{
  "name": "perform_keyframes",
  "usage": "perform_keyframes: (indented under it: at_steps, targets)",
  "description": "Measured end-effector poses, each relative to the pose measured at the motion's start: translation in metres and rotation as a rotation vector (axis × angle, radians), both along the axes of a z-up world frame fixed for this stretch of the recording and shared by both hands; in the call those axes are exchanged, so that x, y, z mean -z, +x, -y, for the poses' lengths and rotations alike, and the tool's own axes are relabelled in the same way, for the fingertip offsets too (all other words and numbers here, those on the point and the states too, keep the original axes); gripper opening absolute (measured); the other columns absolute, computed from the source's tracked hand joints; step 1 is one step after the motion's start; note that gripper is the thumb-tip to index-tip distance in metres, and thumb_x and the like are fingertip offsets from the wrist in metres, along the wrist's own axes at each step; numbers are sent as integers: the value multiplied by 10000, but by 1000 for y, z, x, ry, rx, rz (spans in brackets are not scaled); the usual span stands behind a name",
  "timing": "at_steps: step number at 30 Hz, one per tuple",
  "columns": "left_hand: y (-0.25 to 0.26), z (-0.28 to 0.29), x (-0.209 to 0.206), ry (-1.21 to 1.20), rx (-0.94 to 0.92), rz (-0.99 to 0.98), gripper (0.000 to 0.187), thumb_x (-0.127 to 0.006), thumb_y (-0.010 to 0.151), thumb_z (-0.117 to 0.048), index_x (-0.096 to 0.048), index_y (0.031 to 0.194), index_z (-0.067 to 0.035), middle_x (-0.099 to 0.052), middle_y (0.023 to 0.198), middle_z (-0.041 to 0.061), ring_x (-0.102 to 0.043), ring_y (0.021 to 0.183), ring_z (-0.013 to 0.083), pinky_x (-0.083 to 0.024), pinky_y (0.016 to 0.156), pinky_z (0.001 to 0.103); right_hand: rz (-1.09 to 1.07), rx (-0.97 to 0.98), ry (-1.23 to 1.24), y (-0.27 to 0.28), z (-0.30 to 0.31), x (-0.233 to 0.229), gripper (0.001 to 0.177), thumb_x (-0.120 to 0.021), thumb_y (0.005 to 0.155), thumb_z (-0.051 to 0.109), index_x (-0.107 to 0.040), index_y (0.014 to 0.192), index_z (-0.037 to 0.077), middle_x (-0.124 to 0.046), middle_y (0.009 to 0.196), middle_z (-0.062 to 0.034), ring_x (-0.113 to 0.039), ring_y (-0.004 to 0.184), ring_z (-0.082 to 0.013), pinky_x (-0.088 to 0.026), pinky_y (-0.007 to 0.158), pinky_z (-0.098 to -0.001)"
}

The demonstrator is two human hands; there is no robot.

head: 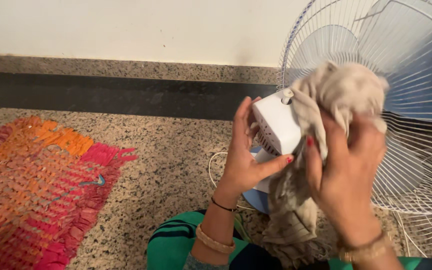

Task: The person wipes the front grill, blades, and motor housing of a small blue and white table fan using a cloth. They rotate the fan head to access different sides and continue wiping until the end of the clip.

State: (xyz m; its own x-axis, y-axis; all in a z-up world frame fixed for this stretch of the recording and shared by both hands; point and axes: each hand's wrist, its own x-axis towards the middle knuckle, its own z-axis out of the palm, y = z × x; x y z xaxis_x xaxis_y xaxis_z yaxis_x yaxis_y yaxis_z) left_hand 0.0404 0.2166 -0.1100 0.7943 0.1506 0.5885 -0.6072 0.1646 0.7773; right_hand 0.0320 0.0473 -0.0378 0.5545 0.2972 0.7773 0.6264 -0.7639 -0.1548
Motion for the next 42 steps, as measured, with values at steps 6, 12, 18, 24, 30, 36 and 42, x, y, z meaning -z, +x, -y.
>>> perform_keyframes:
  at_steps: [6, 12, 18, 24, 30, 36, 42]
  targets:
    - [3, 1, 3, 3, -31, -78, 1141, -862, 798, -146, -165, 1698, -61, -400, 1635, 189, -403, 1556, 321, -366, 1272, 467, 141, 121, -227, -13, 8, -1, 374, -679, 830, 218, -694, 1172, 68, -513, 1231, -256, -386, 1267, -465, -247, 1124, -616]
    - [7, 3, 5, -49, -12, -79, 1130, -868, 772, -143, -214, 1692, -86, -467, 1600, 176, -435, 1541, 325, -376, 1267, 469, 95, -122, -177, 34, 0, -29, 353, -597, 976, 219, -657, 1244, -3, -605, 1262, -277, -545, 1227, -435, -446, 1019, -545]
    - [9, 5, 10, 69, -129, -58, 1099, -898, 772, -164, -271, 1674, -123, -475, 1623, 143, -471, 1542, 311, -439, 1253, 456, -347, -110, -268, 105, -6, -55, 374, -520, 1052, 347, -736, 1134, 53, -687, 972, -202, -640, 961, -407, -459, 897, -518]
    - [11, 10, 13, 17, -134, -45, 1113, -909, 772, -156, -272, 1683, -108, -517, 1598, 145, -513, 1510, 307, -446, 1234, 436, -97, -214, -119, 108, -12, -47, 335, -575, 1069, 310, -766, 1155, 48, -715, 1040, -165, -596, 990, -408, -405, 935, -521]
    - [10, 8, 14, -55, -44, -35, 1106, -872, 785, -96, -235, 1690, -85, -472, 1620, 155, -471, 1531, 295, -422, 1265, 438, 57, 102, -57, 52, -5, -9, 262, -665, 1093, 279, -741, 1186, 45, -644, 1127, -146, -498, 1053, -340, -372, 968, -493]
    - [6, 5, 15, -97, 9, -18, 1080, -833, 795, -52, -218, 1682, -72, -437, 1635, 156, -424, 1555, 288, -383, 1270, 426, 17, -133, 145, 7, -8, 23, 321, -685, 929, 176, -692, 1215, 30, -556, 1342, -223, -443, 1106, -390, -370, 1024, -468]
    - [6, 5, 14, -135, 30, -41, 969, -774, 857, -40, -251, 1673, -62, -472, 1592, 157, -499, 1471, 267, -424, 1249, 407, 38, -270, -116, 7, -12, 14, 355, -707, 854, 255, -714, 1203, 191, -607, 1363, -64, -435, 1392, -377, -229, 1164, -580]
